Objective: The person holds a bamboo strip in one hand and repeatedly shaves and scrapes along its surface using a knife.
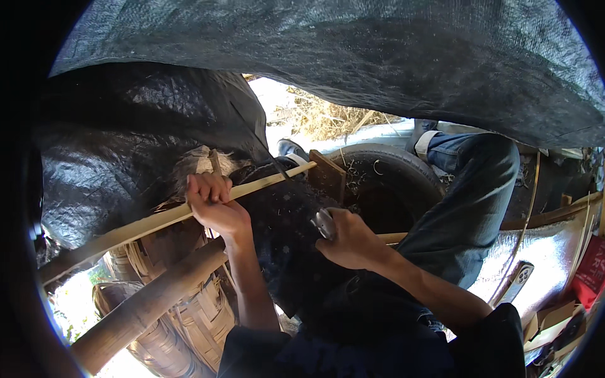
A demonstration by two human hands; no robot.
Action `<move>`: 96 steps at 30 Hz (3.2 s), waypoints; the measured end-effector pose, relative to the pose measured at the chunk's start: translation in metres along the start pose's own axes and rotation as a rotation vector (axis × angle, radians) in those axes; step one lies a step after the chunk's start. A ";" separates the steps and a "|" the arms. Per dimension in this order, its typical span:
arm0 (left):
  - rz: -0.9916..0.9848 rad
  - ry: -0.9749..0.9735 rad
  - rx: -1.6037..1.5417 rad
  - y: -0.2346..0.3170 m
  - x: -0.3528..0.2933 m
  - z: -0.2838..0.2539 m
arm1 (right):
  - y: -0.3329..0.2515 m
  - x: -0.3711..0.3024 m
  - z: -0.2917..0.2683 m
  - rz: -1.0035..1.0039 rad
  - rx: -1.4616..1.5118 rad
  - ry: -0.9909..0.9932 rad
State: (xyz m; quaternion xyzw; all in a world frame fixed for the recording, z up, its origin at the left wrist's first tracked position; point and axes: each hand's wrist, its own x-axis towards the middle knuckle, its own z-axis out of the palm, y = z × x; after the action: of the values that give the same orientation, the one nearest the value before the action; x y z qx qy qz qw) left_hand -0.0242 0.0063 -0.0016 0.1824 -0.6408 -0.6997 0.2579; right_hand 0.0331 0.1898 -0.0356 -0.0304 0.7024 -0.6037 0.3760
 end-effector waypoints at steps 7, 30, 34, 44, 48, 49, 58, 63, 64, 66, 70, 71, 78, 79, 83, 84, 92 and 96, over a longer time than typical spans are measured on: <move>0.195 0.029 0.374 0.029 -0.007 -0.004 | 0.016 0.002 0.017 0.017 0.032 -0.073; 0.210 -0.506 -0.089 0.204 0.021 0.010 | -0.044 -0.072 -0.006 -0.076 -0.083 -0.055; 0.104 -0.611 -0.224 0.196 0.035 0.011 | -0.071 -0.080 -0.009 0.092 0.076 -0.168; 0.098 -0.479 -0.001 0.198 0.020 0.034 | -0.075 -0.086 -0.009 0.010 0.170 -0.205; 0.197 -0.779 -0.044 0.192 0.028 0.017 | -0.073 -0.090 -0.013 0.043 0.151 -0.236; 0.186 -0.663 -0.119 0.187 0.025 0.022 | -0.071 -0.090 -0.013 0.043 0.149 -0.236; 0.236 -0.257 -0.186 0.183 0.008 0.039 | -0.057 -0.090 -0.008 0.050 0.238 -0.275; 0.257 -0.228 -0.191 0.181 0.008 0.036 | -0.082 -0.096 -0.011 -0.070 0.114 -0.138; 0.255 -0.224 -0.189 0.181 0.008 0.035 | -0.088 -0.099 -0.011 -0.224 0.038 -0.040; 0.277 -0.178 -0.166 0.183 0.008 0.033 | -0.087 -0.100 -0.009 -0.301 0.019 0.029; 0.288 -0.179 -0.185 0.183 0.006 0.035 | -0.083 -0.100 0.010 -0.072 0.168 -0.088; 0.281 -0.165 -0.119 0.181 0.001 0.040 | -0.082 -0.094 0.007 0.034 0.197 -0.227; 0.323 -0.169 -0.125 0.181 -0.002 0.030 | -0.086 -0.092 -0.001 -0.579 -0.137 0.199; 0.323 -0.163 -0.120 0.181 -0.001 0.029 | -0.108 -0.103 -0.007 -0.456 -0.091 0.156; 0.322 -0.078 -0.111 0.185 -0.005 0.040 | -0.098 -0.110 0.008 -0.219 -0.025 0.017; 0.309 -0.091 -0.119 0.185 -0.006 0.046 | -0.067 -0.104 0.022 -0.370 -0.025 0.117; 0.311 -0.161 -0.110 0.181 -0.008 0.039 | -0.074 -0.106 0.012 -0.366 -0.041 0.231; 0.467 -0.578 -0.038 0.153 0.008 0.021 | -0.066 -0.107 0.008 -0.228 -0.027 0.063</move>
State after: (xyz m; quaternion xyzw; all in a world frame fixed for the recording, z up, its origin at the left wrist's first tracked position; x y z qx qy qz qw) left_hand -0.0238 0.0117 0.1532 -0.1785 -0.6985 -0.6563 0.2225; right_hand 0.0871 0.2180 0.0749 -0.0964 0.7138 -0.6337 0.2823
